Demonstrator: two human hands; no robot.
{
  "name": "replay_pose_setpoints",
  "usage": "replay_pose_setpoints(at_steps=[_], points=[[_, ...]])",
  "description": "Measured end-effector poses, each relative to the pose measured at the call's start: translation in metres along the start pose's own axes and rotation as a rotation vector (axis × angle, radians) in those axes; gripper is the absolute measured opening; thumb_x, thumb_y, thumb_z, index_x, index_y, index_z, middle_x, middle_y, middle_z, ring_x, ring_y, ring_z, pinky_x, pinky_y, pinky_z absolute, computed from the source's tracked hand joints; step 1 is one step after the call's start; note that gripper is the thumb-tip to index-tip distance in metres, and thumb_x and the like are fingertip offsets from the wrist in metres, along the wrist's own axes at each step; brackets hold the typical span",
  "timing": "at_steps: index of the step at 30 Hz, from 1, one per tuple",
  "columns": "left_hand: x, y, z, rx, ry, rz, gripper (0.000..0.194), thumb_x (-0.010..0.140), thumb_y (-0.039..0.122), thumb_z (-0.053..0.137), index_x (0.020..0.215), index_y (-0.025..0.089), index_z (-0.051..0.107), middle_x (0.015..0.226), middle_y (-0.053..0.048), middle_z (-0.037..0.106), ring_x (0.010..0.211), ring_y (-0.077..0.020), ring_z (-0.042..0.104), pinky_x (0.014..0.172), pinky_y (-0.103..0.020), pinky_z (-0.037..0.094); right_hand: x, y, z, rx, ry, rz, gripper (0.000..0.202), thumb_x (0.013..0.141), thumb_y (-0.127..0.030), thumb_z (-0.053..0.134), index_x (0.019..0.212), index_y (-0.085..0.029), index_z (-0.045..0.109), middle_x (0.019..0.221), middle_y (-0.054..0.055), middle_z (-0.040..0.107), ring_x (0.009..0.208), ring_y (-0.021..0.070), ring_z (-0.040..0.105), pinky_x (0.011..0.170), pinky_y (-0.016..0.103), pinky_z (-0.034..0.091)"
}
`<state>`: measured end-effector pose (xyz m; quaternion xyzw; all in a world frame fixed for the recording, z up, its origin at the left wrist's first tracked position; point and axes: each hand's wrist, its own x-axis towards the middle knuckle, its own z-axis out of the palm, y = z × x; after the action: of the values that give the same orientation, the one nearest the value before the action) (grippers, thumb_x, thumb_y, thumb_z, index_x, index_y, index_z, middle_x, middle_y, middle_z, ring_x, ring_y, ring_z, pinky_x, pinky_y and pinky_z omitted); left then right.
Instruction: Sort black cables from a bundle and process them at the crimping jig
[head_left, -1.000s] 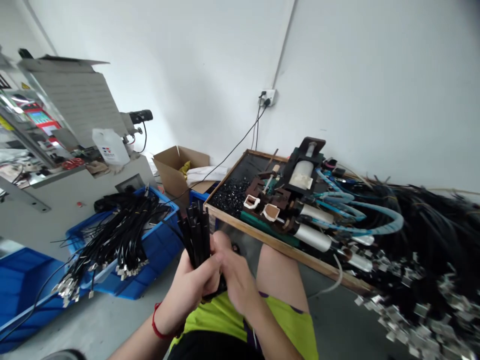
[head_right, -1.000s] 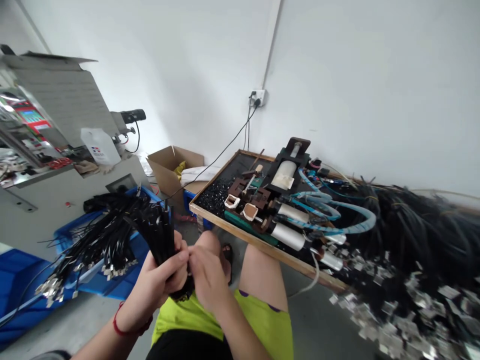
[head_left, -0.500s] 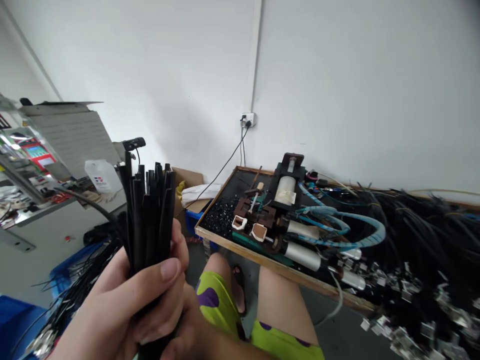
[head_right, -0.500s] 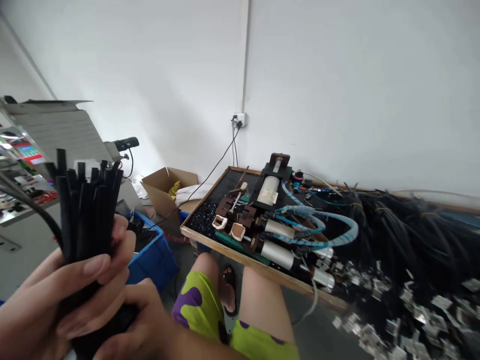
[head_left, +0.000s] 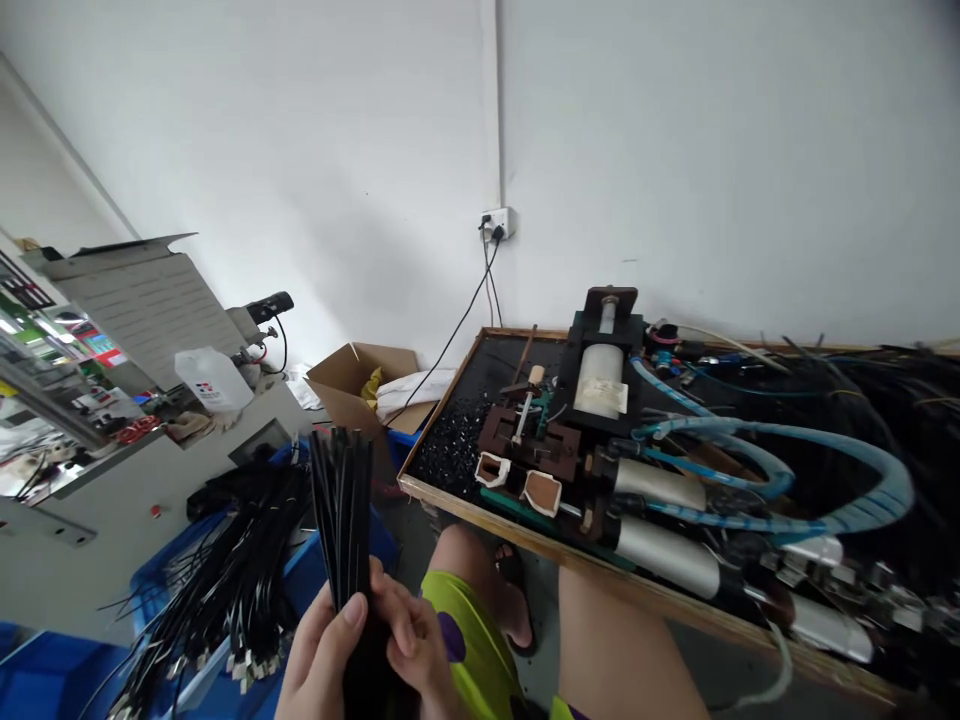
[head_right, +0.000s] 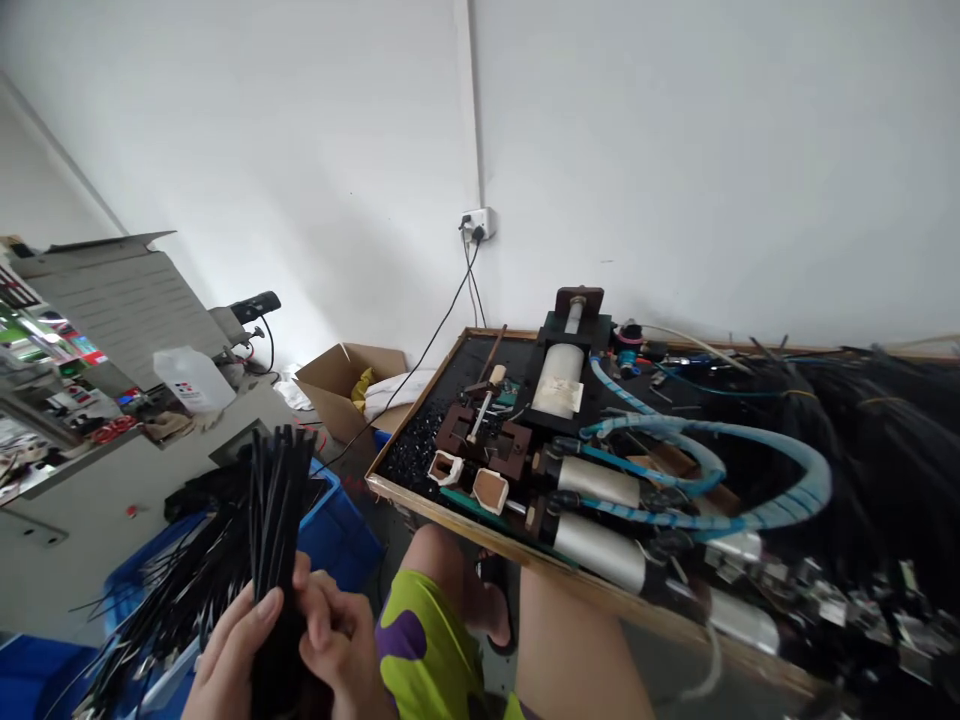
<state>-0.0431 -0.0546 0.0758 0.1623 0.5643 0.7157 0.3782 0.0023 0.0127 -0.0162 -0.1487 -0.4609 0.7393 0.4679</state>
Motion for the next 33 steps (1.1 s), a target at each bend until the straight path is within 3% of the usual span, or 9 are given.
replay_pose_setpoints(at_steps=[3, 6, 11, 15, 18, 21, 26, 30, 33], points=[[0.009, -0.013, 0.012, -0.057, 0.029, 0.043, 0.043, 0.074, 0.058, 0.099, 0.09, 0.022, 0.081, 0.073, -0.002, 0.075, 0.1, -0.0343, 0.078, 0.088, -0.037, 0.062, 0.0, -0.023, -0.022, 0.03, -0.008, 0.048, 0.062, 0.078, -0.083, 0.08, 0.061, -0.025, 0.064, 0.073, 0.004, 0.065, 0.088, 0.0301, 0.07, 0.095, 0.046, 0.059], [0.017, -0.023, 0.021, -0.058, -0.043, 0.061, 0.039, 0.086, 0.057, 0.091, 0.097, 0.022, 0.079, 0.063, 0.0, 0.067, 0.096, -0.032, 0.077, 0.089, -0.037, 0.06, -0.002, -0.043, -0.054, -0.166, -0.004, 0.086, 0.042, 0.092, -0.065, 0.076, 0.089, -0.023, 0.08, 0.089, 0.006, 0.076, 0.089, 0.0279, 0.07, 0.086, 0.038, 0.056], [0.025, -0.042, 0.036, -0.083, -0.172, 0.114, 0.032, 0.101, 0.055, 0.076, 0.096, 0.023, 0.076, 0.058, 0.002, 0.064, 0.075, -0.0235, 0.07, 0.08, -0.032, 0.056, 0.007, -0.038, -0.087, -0.238, 0.052, 0.125, 0.032, 0.097, -0.052, 0.066, 0.091, -0.023, 0.079, 0.089, 0.005, 0.075, 0.085, 0.0251, 0.067, 0.074, 0.032, 0.052], [0.029, -0.053, 0.044, -0.158, -0.34, 0.106, 0.029, 0.104, 0.051, 0.073, 0.097, 0.022, 0.074, 0.056, 0.004, 0.057, 0.057, -0.017, 0.056, 0.074, -0.033, 0.055, 0.019, -0.034, -0.093, -0.179, -0.011, 0.259, 0.023, 0.091, -0.039, 0.062, 0.077, -0.023, 0.071, 0.066, -0.002, 0.06, 0.058, 0.0174, 0.051, 0.053, 0.027, 0.039], [0.029, -0.056, 0.044, -0.12, -0.442, 0.063, 0.035, 0.103, 0.055, 0.074, 0.096, 0.021, 0.074, 0.05, 0.008, 0.042, 0.051, -0.0138, 0.046, 0.064, -0.03, 0.048, 0.022, -0.047, -0.096, -0.228, 0.028, 0.123, 0.017, 0.091, -0.036, 0.066, 0.085, -0.022, 0.075, 0.076, 0.001, 0.068, 0.07, 0.0205, 0.062, 0.065, 0.029, 0.047], [0.026, -0.059, 0.041, 0.001, -0.495, 0.028, 0.041, 0.099, 0.06, 0.079, 0.091, 0.02, 0.073, 0.051, 0.008, 0.042, 0.049, -0.0114, 0.043, 0.056, -0.026, 0.038, 0.015, -0.063, -0.093, -0.246, 0.133, -0.042, 0.03, 0.103, -0.048, 0.062, 0.1, -0.023, 0.079, 0.091, 0.006, 0.074, 0.088, 0.0262, 0.068, 0.079, 0.035, 0.053], [0.024, -0.064, 0.036, 0.224, -0.341, -0.109, 0.059, 0.077, 0.07, 0.094, 0.101, 0.018, 0.078, 0.059, 0.004, 0.059, 0.051, -0.0109, 0.047, 0.052, -0.023, 0.036, 0.007, -0.072, -0.08, -0.338, 0.188, -0.21, 0.032, 0.106, -0.053, 0.065, 0.097, -0.025, 0.075, 0.092, 0.004, 0.07, 0.087, 0.0248, 0.065, 0.08, 0.034, 0.053], [0.03, -0.068, 0.035, 0.298, -0.312, -0.141, 0.065, 0.074, 0.072, 0.095, 0.109, 0.019, 0.081, 0.064, 0.001, 0.067, 0.055, -0.0133, 0.053, 0.053, -0.024, 0.041, 0.009, -0.067, -0.077, -0.379, 0.295, -0.178, 0.036, 0.101, -0.051, 0.075, 0.079, -0.023, 0.068, 0.073, 0.001, 0.061, 0.072, 0.0213, 0.058, 0.065, 0.032, 0.046], [0.033, -0.071, 0.041, 0.266, -0.291, -0.123, 0.06, 0.074, 0.072, 0.095, 0.099, 0.018, 0.081, 0.056, 0.003, 0.061, 0.051, -0.0134, 0.051, 0.05, -0.025, 0.04, 0.009, -0.064, -0.081, -0.343, 0.34, -0.15, 0.036, 0.1, -0.053, 0.076, 0.08, -0.022, 0.076, 0.073, 0.003, 0.068, 0.071, 0.0224, 0.062, 0.065, 0.032, 0.048]])
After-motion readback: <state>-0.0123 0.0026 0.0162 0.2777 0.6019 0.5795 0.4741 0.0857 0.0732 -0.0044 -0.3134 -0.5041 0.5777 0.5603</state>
